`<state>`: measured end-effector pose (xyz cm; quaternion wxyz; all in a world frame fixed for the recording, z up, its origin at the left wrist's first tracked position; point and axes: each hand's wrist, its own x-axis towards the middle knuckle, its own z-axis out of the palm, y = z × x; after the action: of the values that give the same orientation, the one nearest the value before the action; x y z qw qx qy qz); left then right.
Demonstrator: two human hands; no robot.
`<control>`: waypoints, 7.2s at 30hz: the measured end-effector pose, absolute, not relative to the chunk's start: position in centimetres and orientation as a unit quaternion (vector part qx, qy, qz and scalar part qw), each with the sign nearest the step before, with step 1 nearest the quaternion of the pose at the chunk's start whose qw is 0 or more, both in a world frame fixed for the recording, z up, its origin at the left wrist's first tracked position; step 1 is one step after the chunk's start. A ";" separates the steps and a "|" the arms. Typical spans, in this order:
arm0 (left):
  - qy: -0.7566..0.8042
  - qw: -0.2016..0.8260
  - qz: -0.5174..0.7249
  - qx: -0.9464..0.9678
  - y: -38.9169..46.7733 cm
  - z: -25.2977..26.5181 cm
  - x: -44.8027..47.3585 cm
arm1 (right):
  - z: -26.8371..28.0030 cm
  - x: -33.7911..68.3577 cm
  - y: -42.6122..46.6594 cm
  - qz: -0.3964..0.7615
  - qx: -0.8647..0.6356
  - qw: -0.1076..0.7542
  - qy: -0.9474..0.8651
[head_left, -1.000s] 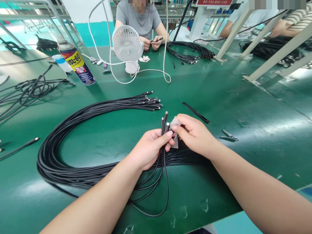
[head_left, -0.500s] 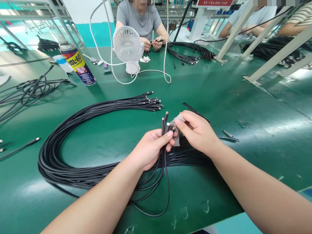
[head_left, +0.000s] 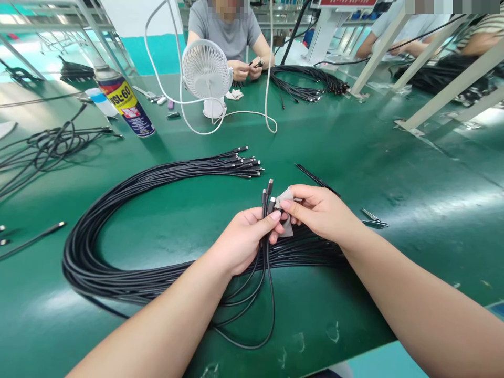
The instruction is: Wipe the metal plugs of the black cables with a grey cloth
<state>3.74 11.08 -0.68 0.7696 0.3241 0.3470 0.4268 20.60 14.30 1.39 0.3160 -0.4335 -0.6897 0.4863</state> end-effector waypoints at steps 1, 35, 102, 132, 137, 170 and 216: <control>0.348 0.769 0.427 0.324 11.1 -0.7 3.7 | 1.4 20.6 14.3 0.494 -0.433 0.313 -0.686; 0.344 0.777 0.428 0.309 11.1 -0.7 3.6 | 1.1 20.9 14.2 0.223 -0.380 0.305 -0.844; 0.350 0.781 0.426 0.294 11.0 -0.7 3.6 | 0.8 20.8 14.1 0.173 -0.370 0.287 -0.866; 0.348 0.776 0.428 0.307 11.1 -1.0 3.6 | 0.7 20.9 14.1 0.163 -0.372 0.283 -0.869; 0.348 0.777 0.426 0.306 11.1 -0.9 3.6 | 0.7 20.9 14.0 0.143 -0.373 0.292 -0.869; 0.353 0.775 0.427 0.304 11.1 -0.8 3.6 | 0.7 21.0 14.0 0.167 -0.384 0.271 -0.867; 0.355 0.775 0.427 0.303 11.1 -0.8 3.6 | 0.6 20.9 14.0 0.163 -0.380 0.273 -0.869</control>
<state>3.60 11.05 -0.83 0.7745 0.3031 0.3553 0.4266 20.90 14.05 0.64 0.2726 -0.3803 -0.8687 0.1628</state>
